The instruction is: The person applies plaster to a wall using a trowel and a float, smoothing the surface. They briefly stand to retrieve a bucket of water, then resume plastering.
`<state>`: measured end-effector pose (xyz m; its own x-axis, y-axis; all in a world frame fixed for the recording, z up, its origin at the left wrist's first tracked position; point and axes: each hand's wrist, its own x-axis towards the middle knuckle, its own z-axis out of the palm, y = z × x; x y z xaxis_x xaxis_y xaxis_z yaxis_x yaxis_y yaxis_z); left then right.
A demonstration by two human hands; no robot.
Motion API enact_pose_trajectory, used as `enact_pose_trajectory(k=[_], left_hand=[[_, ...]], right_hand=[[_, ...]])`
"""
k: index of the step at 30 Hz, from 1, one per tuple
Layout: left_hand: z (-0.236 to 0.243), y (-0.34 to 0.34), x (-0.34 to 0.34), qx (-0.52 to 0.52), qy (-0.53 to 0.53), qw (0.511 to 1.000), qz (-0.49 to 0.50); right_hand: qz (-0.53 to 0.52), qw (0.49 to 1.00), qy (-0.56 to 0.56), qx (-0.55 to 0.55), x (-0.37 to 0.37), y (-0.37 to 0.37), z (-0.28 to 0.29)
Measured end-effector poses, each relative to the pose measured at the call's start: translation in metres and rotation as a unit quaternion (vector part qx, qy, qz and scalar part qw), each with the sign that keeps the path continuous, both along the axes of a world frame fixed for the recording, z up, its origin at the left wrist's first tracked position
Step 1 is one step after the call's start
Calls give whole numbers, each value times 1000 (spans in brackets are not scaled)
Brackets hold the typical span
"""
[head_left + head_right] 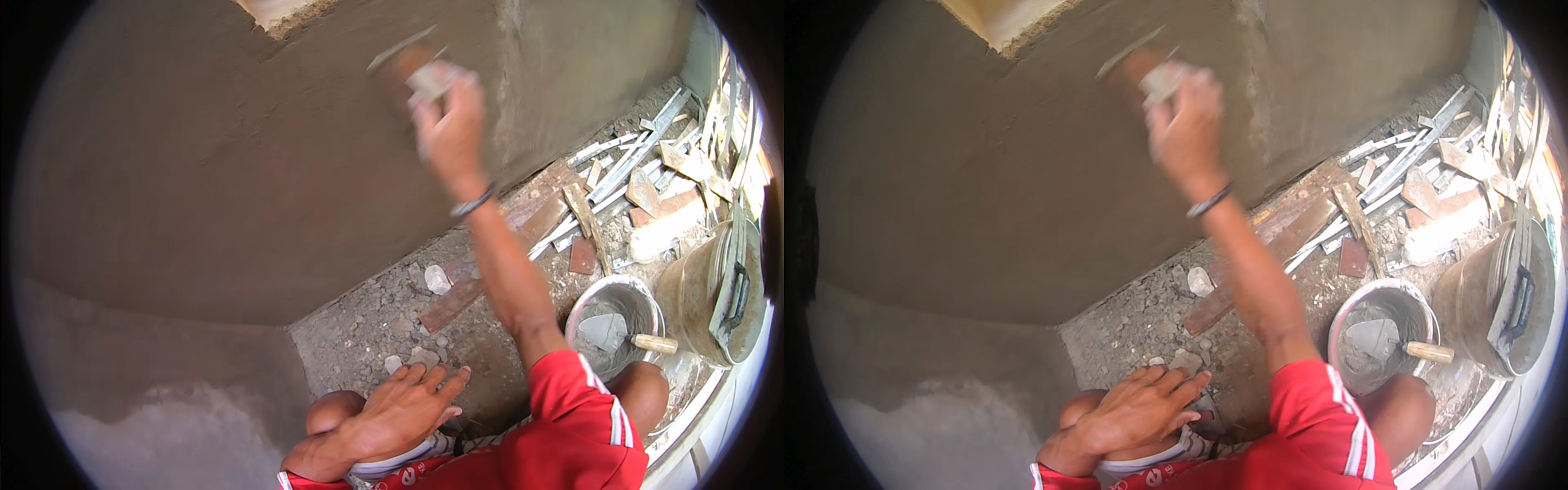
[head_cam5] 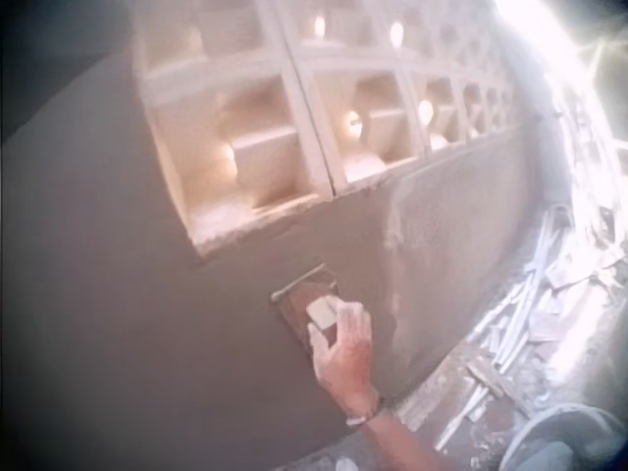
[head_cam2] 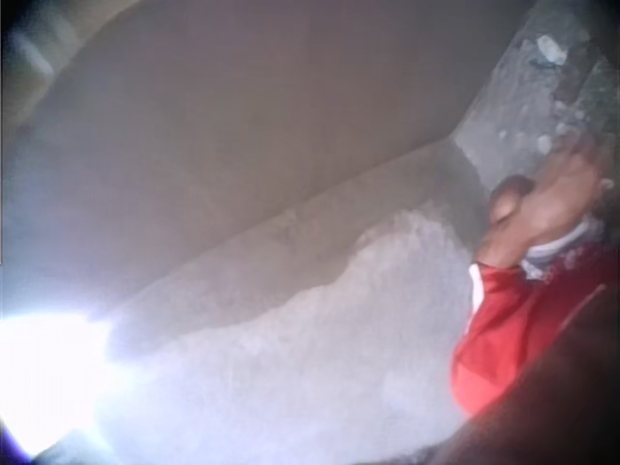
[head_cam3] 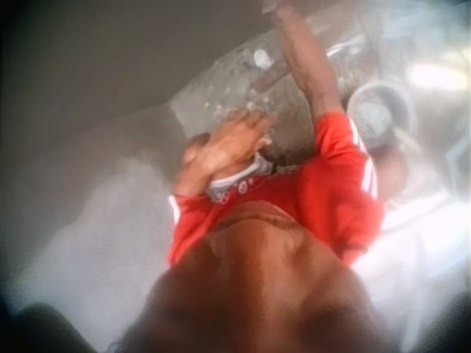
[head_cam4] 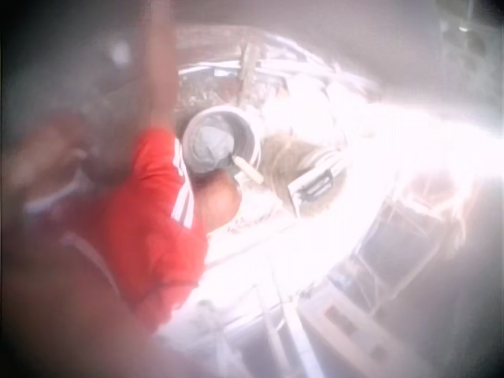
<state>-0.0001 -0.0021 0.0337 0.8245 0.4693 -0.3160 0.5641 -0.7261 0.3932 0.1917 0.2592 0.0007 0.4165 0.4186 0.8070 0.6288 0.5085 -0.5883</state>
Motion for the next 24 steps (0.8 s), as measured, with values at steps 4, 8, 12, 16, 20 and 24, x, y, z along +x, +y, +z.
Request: enact_pose_trajectory(k=[4, 8, 12, 16, 20, 24], left_hand=[[-8, 9, 21, 14, -2, 1000, -19], [-10, 0, 22, 12, 33, 999, -20], [-3, -6, 19, -8, -8, 1000, -28], [3, -8, 15, 2, 12, 999, -31], [4, -10, 16, 8, 22, 1000, -6], [-16, -5, 37, 22, 15, 999, -32]], right_hand=[[120, 968, -187, -118, -118, -58, -104], [317, 924, -67, -206, -94, -94, -122], [123, 991, 5, -54, 38, -57, -30], [40, 999, -32, 19, 116, -4, 37], [-65, 990, -123, 25, 27, -18, 16], [99, 907, -361, -191, -77, -46, -140]])
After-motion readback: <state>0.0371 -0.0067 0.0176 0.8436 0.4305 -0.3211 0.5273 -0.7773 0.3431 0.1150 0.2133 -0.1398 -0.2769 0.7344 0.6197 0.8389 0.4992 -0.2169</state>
